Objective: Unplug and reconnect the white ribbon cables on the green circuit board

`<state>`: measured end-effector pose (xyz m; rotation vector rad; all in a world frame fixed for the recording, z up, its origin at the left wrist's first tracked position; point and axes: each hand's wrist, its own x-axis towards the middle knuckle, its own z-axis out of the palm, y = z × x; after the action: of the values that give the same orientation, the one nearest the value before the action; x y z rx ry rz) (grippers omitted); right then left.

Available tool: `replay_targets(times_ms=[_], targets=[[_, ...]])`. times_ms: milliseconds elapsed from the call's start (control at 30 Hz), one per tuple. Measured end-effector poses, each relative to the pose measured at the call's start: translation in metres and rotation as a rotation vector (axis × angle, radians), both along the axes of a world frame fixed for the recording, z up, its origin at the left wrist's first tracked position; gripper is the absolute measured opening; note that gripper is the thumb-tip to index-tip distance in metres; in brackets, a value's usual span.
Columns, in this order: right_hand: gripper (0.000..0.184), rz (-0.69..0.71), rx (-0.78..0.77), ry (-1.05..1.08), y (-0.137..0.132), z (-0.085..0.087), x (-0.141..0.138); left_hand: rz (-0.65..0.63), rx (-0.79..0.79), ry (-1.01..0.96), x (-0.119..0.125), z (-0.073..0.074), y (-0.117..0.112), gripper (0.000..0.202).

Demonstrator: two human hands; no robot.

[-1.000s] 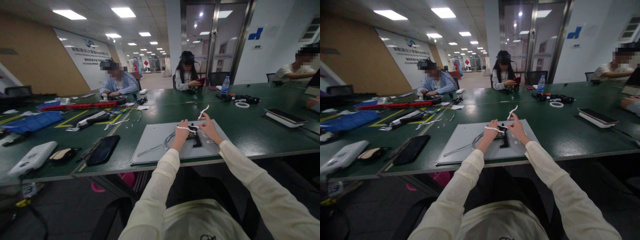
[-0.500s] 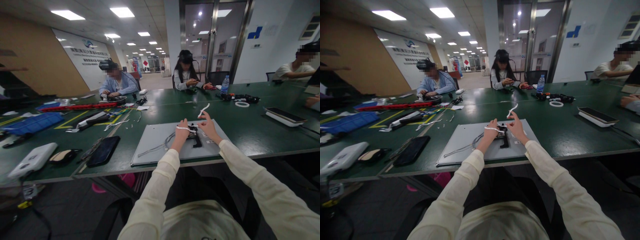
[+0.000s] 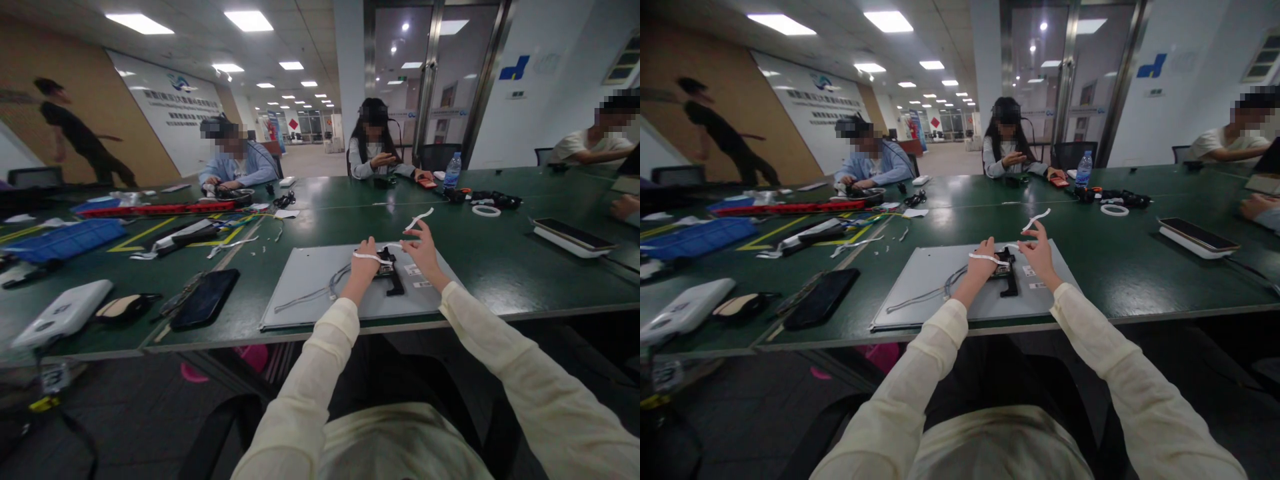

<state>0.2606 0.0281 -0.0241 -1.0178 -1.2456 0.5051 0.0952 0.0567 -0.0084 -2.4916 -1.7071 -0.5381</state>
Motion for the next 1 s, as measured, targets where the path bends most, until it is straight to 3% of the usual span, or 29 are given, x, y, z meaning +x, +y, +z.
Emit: replay_targets(times_ms=[167,400,767,1000], targets=[[0.075,0.033,0.024,-0.008,0.002,0.002,-0.001,0.007,0.011,-0.008,0.000,0.002,0.000,0.052],[0.078,-0.050,0.094,0.110,0.014,0.019,-0.005,0.015,0.013,-0.019,-0.001,0.001,0.000,0.052],[0.075,0.055,0.068,0.080,0.010,0.012,-0.016,-0.003,0.099,-0.206,-0.003,0.023,0.000,0.045],[0.078,0.036,0.084,0.064,0.016,0.009,-0.017,-0.049,0.140,-0.287,0.002,0.021,-0.002,0.040]])
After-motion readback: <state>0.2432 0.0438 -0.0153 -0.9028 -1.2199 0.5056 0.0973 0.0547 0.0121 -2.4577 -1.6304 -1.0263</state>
